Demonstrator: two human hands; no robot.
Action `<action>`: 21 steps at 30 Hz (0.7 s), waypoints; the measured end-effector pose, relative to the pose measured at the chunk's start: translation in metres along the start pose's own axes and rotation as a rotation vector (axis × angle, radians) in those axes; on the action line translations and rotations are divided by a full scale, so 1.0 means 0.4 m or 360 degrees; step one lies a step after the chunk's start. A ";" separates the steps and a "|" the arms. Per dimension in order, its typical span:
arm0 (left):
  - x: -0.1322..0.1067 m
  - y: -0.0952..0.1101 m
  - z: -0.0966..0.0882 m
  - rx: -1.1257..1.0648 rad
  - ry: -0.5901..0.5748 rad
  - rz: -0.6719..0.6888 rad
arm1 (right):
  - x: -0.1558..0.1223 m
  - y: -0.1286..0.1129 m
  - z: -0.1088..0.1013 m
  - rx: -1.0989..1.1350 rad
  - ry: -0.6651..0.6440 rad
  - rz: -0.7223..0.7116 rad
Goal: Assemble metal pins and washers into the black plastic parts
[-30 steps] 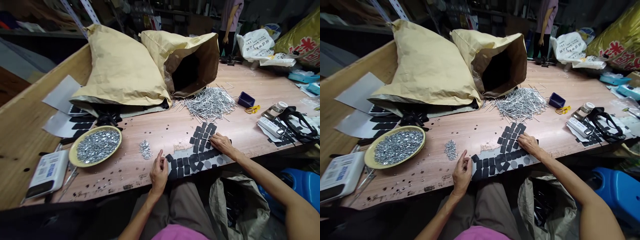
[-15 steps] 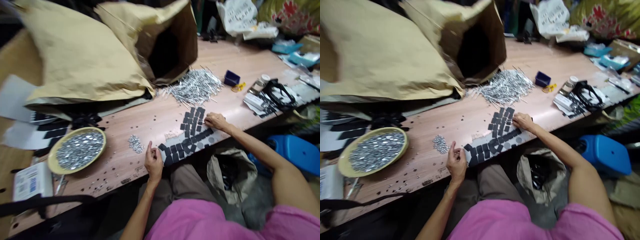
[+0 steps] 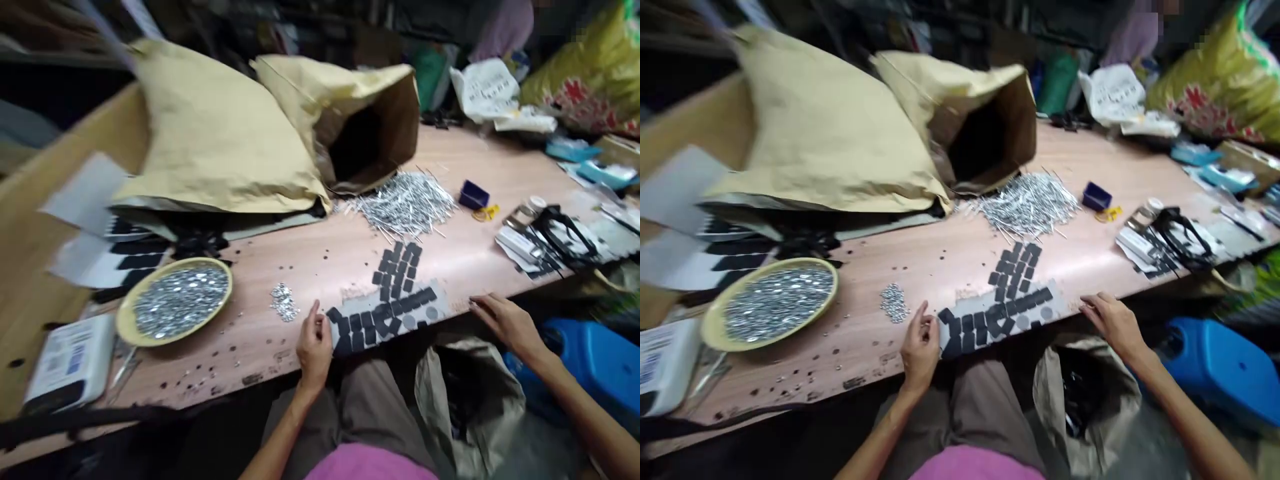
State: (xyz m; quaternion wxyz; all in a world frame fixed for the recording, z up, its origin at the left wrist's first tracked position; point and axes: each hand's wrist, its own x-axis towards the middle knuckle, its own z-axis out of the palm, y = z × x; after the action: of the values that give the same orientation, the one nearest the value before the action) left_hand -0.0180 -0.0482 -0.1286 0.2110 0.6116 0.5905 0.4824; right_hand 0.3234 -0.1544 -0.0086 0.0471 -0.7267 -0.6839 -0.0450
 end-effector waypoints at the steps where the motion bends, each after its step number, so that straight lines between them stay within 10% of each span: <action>1: 0.003 -0.002 0.006 -0.0014 0.0017 0.0004 | 0.061 -0.010 0.010 0.0064 0.0066 -0.0046; 7: 0.001 -0.014 0.015 -0.0132 0.0047 -0.0068 | 0.455 -0.179 0.102 0.0003 -0.0092 0.0103; 12: 0.017 0.002 -0.004 -0.0287 -0.0012 -0.0094 | 0.608 -0.294 0.188 -0.0139 -0.0046 0.0183; 21: 0.304 0.022 0.088 -0.0633 0.0226 -0.0493 | 0.813 -0.574 0.218 0.0032 0.0055 -0.0926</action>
State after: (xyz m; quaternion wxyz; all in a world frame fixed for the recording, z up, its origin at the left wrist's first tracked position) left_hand -0.0038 0.0737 -0.0954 0.3564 0.4251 0.5839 0.5927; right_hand 0.1142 0.1926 -0.0513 0.0511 -0.4986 -0.8631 -0.0624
